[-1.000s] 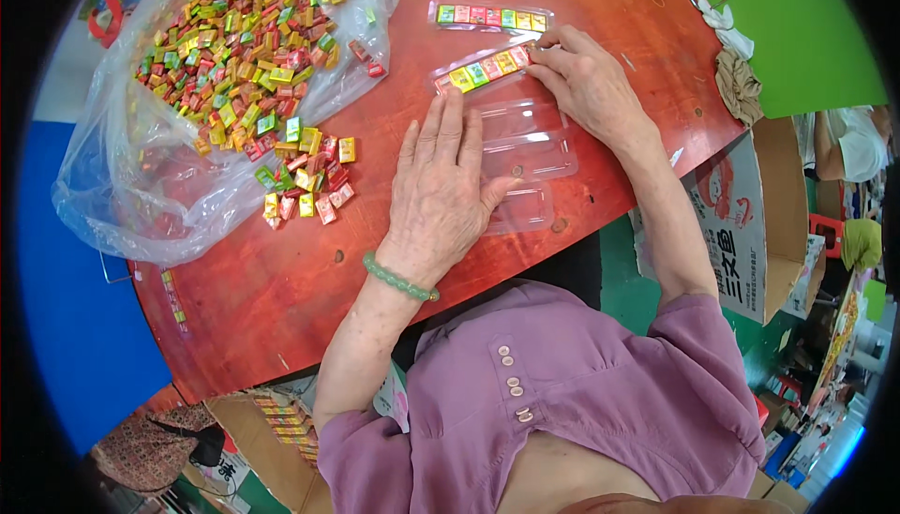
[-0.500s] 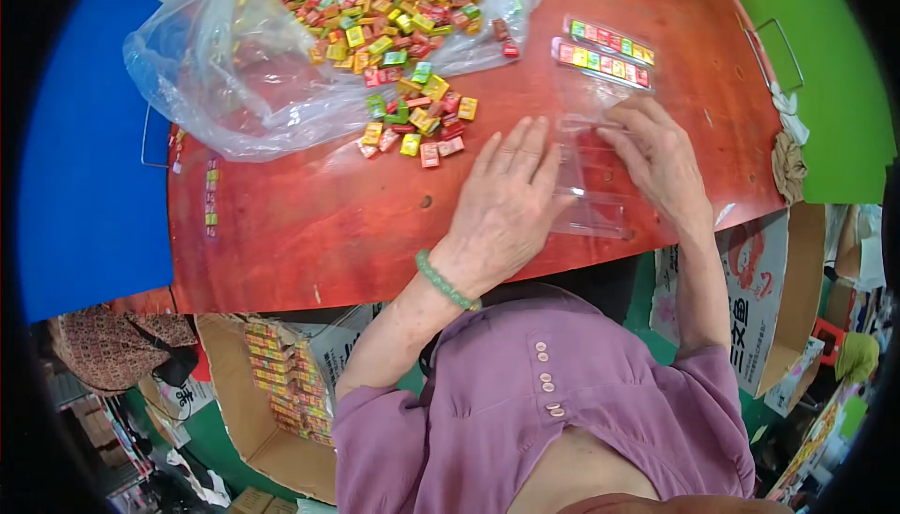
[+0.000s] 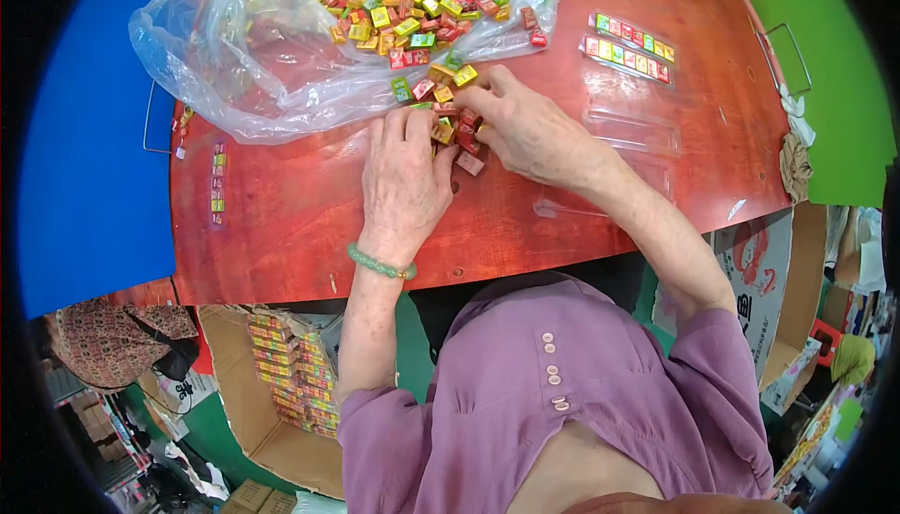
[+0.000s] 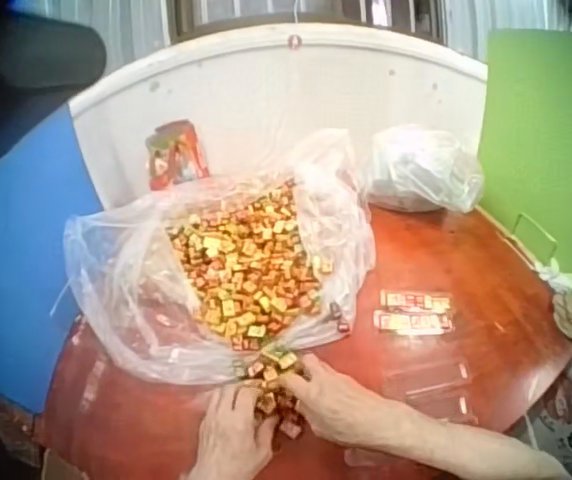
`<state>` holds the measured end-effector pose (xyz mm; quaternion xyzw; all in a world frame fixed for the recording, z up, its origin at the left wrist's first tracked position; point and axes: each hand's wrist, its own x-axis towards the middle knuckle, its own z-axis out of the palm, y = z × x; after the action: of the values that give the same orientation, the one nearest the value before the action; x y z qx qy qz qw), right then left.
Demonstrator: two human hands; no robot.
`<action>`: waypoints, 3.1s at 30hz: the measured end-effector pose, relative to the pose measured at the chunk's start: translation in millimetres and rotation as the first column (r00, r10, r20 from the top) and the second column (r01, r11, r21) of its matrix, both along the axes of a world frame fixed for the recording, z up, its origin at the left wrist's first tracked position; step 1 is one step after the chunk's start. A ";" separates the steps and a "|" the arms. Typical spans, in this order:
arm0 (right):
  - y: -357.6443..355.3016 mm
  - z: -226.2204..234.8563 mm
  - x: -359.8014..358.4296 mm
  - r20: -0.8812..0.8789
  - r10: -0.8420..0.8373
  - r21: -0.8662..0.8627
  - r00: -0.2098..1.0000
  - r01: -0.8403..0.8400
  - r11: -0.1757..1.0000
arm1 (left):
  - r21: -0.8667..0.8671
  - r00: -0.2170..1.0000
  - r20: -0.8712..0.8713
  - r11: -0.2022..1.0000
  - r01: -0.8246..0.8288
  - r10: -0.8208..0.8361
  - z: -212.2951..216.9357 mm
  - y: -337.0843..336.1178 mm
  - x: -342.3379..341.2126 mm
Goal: Placing small colorful boxes into plastic trays and organizing them within a larger container.
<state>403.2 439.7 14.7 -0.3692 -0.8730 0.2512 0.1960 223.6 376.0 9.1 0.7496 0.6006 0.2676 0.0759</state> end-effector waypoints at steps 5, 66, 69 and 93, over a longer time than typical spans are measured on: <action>-12.6 11.9 -4.8 -0.120 0.066 -0.214 0.991 -0.091 0.973 | 0.017 0.997 -0.044 0.998 -0.063 0.064 -4.0 -15.3 -22.9; -66.1 21.2 -7.1 0.024 0.098 -0.238 0.995 -0.090 0.967 | -0.161 0.989 0.147 0.987 0.029 -0.005 8.9 -92.6 -52.0; -61.3 21.0 -7.5 0.050 0.125 -0.224 0.991 -0.111 0.968 | -0.193 0.988 0.144 0.981 -0.018 0.047 3.3 -91.7 -48.2; -62.4 9.8 -14.1 0.041 0.291 -0.153 0.956 -0.282 0.947 | -0.040 0.984 0.179 0.999 0.021 -0.014 -10.3 -77.9 -24.5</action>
<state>389.2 377.3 24.5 -0.2595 -0.9024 0.3284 0.1024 199.1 298.2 -1.2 0.7260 0.5902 0.3208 0.1473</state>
